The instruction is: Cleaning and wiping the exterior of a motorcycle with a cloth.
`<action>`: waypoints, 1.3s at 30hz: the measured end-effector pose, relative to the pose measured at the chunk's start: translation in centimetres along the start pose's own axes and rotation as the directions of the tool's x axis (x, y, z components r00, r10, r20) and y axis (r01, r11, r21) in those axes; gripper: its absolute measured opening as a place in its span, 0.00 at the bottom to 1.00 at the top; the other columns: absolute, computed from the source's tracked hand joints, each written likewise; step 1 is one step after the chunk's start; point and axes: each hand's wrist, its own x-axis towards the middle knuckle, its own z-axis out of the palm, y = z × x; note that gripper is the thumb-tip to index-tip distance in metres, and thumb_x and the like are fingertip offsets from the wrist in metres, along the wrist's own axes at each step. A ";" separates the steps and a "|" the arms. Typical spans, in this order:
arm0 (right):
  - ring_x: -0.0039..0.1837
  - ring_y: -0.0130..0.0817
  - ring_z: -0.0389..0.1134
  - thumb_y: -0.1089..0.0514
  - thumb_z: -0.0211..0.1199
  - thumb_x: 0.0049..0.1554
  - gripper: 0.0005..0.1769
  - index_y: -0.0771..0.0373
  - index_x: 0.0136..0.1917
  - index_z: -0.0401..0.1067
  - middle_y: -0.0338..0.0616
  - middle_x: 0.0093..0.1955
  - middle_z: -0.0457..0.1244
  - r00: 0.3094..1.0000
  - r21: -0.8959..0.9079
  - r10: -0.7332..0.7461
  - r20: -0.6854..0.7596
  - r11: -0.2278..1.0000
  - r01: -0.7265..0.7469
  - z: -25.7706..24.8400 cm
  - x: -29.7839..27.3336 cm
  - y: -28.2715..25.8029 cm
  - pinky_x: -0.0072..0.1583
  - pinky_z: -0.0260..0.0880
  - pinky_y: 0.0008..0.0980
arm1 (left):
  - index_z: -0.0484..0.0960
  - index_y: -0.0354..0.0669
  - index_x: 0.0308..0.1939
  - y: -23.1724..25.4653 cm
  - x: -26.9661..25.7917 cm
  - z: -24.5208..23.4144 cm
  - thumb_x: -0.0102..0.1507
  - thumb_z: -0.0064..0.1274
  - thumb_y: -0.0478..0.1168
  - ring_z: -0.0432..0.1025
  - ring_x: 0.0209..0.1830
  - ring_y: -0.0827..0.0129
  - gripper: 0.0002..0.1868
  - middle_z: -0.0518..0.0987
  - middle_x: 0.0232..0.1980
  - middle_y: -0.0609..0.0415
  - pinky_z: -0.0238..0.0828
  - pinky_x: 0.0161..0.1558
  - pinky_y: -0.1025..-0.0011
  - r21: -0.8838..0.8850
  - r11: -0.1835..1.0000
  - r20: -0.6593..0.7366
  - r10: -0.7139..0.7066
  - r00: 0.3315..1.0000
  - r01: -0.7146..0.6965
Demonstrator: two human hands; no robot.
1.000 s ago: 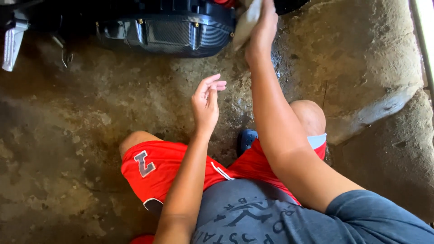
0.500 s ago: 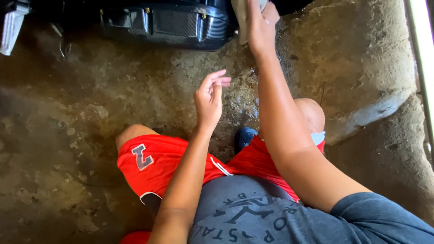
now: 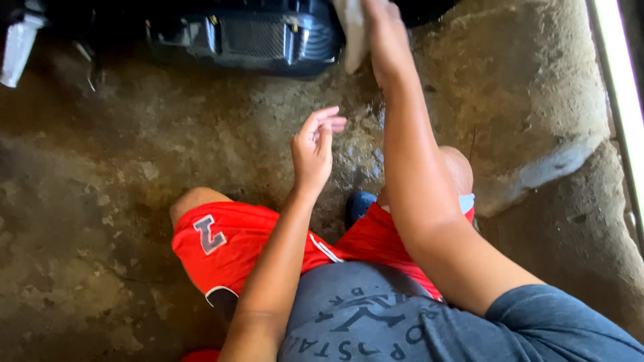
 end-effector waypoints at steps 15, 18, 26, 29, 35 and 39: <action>0.75 0.62 0.56 0.27 0.50 0.60 0.41 0.58 0.73 0.67 0.64 0.76 0.54 0.993 -0.681 0.087 -0.077 0.723 -0.116 1.7 -1.6 -3.5 0.76 0.55 0.48 | 0.79 0.32 0.58 0.2 -0.5 0.2 0.73 0.39 0.29 0.80 0.47 0.69 0.14 0.85 0.48 0.46 0.76 0.52 0.72 0.034 0.999 -0.005 -0.035 0.999 0.035; 0.72 0.51 0.60 0.28 0.58 0.57 0.49 0.66 0.73 0.51 0.58 0.72 0.54 0.984 -0.236 0.063 -0.165 0.967 -0.101 1.0 -1.7 -1.6 0.71 0.58 0.46 | 0.79 0.32 0.58 -0.1 -0.5 -0.3 0.73 0.39 0.30 0.80 0.47 0.69 0.14 0.85 0.47 0.46 0.77 0.52 0.72 0.029 0.999 -0.010 -0.017 1.000 0.018; 0.76 0.38 0.54 0.39 0.50 0.73 0.37 0.68 0.79 0.47 0.52 0.75 0.54 0.977 -0.229 -0.187 -0.100 0.960 0.160 3.3 -1.6 1.9 0.75 0.52 0.37 | 0.78 0.33 0.59 -1.0 -0.4 -1.2 0.73 0.38 0.30 0.80 0.48 0.68 0.15 0.86 0.48 0.45 0.77 0.53 0.71 0.041 0.999 -0.049 -0.028 0.998 0.030; 0.73 0.38 0.59 0.43 0.52 0.73 0.30 0.67 0.75 0.53 0.54 0.71 0.58 0.881 -0.124 -0.465 -0.089 0.883 0.453 4.4 -2.4 1.1 0.75 0.55 0.36 | 0.78 0.32 0.59 -1.1 -0.2 -1.3 0.74 0.38 0.30 0.79 0.48 0.68 0.14 0.85 0.49 0.45 0.76 0.53 0.71 -0.019 0.999 -0.036 -0.043 0.998 0.042; 0.69 0.36 0.67 0.47 0.54 0.74 0.24 0.64 0.76 0.60 0.51 0.66 0.65 0.895 -0.326 -0.420 -0.149 0.875 0.357 3.9 -2.4 1.0 0.74 0.64 0.32 | 0.78 0.32 0.59 -1.0 0.3 -1.5 0.74 0.39 0.30 0.79 0.47 0.69 0.14 0.85 0.48 0.45 0.76 0.53 0.71 -0.019 0.999 -0.067 -0.050 0.996 0.049; 0.75 0.39 0.60 0.47 0.53 0.75 0.31 0.65 0.81 0.50 0.53 0.73 0.59 0.855 -0.269 -0.513 -0.068 0.835 0.480 5.7 -4.2 -1.6 0.77 0.57 0.36 | 0.78 0.31 0.59 -0.6 0.5 -1.4 0.73 0.39 0.30 0.79 0.47 0.69 0.14 0.85 0.48 0.45 0.75 0.53 0.71 -0.019 0.999 -0.054 -0.037 0.998 0.036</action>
